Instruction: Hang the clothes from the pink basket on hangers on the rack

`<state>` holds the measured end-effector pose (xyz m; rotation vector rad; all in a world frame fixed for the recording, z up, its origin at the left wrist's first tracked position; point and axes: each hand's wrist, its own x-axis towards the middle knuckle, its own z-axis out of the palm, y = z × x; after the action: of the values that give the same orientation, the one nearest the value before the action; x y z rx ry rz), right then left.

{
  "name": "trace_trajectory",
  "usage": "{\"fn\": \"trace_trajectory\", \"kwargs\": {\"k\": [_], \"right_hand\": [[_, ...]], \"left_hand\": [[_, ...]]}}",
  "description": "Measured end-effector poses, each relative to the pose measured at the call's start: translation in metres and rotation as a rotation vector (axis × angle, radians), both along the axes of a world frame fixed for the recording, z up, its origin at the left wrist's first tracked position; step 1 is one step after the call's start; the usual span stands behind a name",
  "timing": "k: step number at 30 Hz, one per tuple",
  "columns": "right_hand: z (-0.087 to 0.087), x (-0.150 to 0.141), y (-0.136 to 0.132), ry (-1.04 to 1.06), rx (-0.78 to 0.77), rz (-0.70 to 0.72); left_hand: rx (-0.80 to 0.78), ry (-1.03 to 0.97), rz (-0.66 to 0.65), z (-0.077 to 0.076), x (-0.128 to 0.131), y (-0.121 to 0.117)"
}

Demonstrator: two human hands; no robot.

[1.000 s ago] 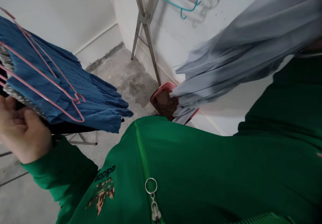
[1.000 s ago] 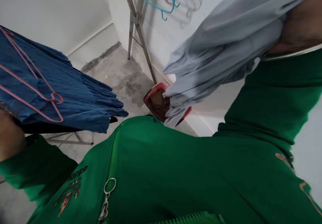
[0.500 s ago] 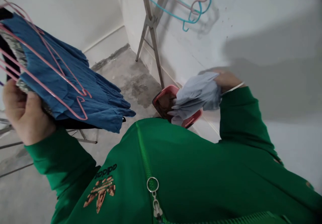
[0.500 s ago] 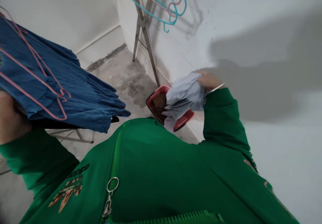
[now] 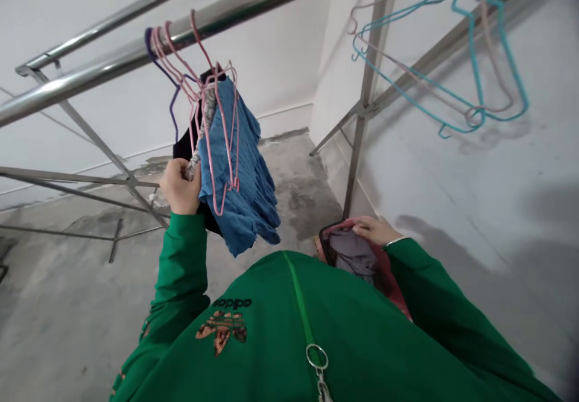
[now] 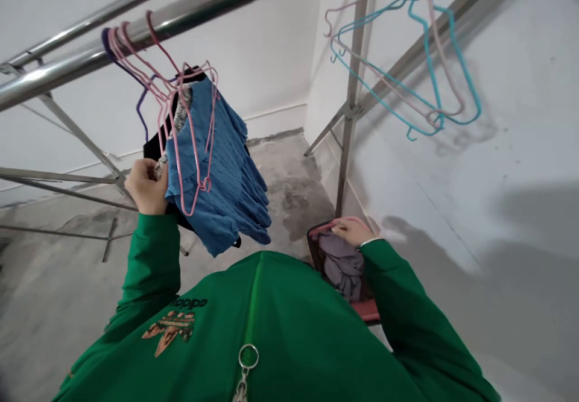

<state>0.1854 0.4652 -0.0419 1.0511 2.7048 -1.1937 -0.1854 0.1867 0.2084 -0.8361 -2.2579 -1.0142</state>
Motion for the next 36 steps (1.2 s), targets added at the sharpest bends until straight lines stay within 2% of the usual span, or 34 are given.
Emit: {"fn": "trace_trajectory", "kwargs": {"k": [2,4,8,12,15,19,26,32,36], "right_hand": [[-0.001,-0.016,-0.001,-0.069,-0.118,0.061],[0.003,-0.03,-0.004,-0.099,-0.164,0.1],[0.013,-0.054,-0.016,-0.124,-0.181,0.182],[0.021,-0.073,-0.033,-0.094,-0.108,0.238],[0.027,-0.087,-0.046,-0.078,-0.112,0.272],[0.035,-0.104,-0.057,-0.076,-0.142,0.305],[0.043,-0.115,-0.059,-0.095,-0.159,0.333],[0.038,-0.113,-0.055,-0.084,-0.201,0.377],[0.048,-0.119,-0.057,-0.034,-0.192,0.398]], "left_hand": [[-0.042,0.061,0.109,-0.001,0.005,-0.002],[-0.078,0.124,0.144,-0.004,0.008,-0.006],[-0.148,0.328,0.096,-0.019,0.02,-0.019],[-0.21,0.49,0.045,-0.037,0.05,-0.036],[-0.245,0.468,0.066,-0.046,0.067,-0.048],[-0.217,0.427,0.16,-0.051,0.068,-0.055],[-0.16,0.431,0.103,-0.058,0.061,-0.052],[-0.198,0.308,0.197,-0.057,0.059,-0.05],[-0.235,0.298,0.258,-0.052,0.061,-0.047]]}}
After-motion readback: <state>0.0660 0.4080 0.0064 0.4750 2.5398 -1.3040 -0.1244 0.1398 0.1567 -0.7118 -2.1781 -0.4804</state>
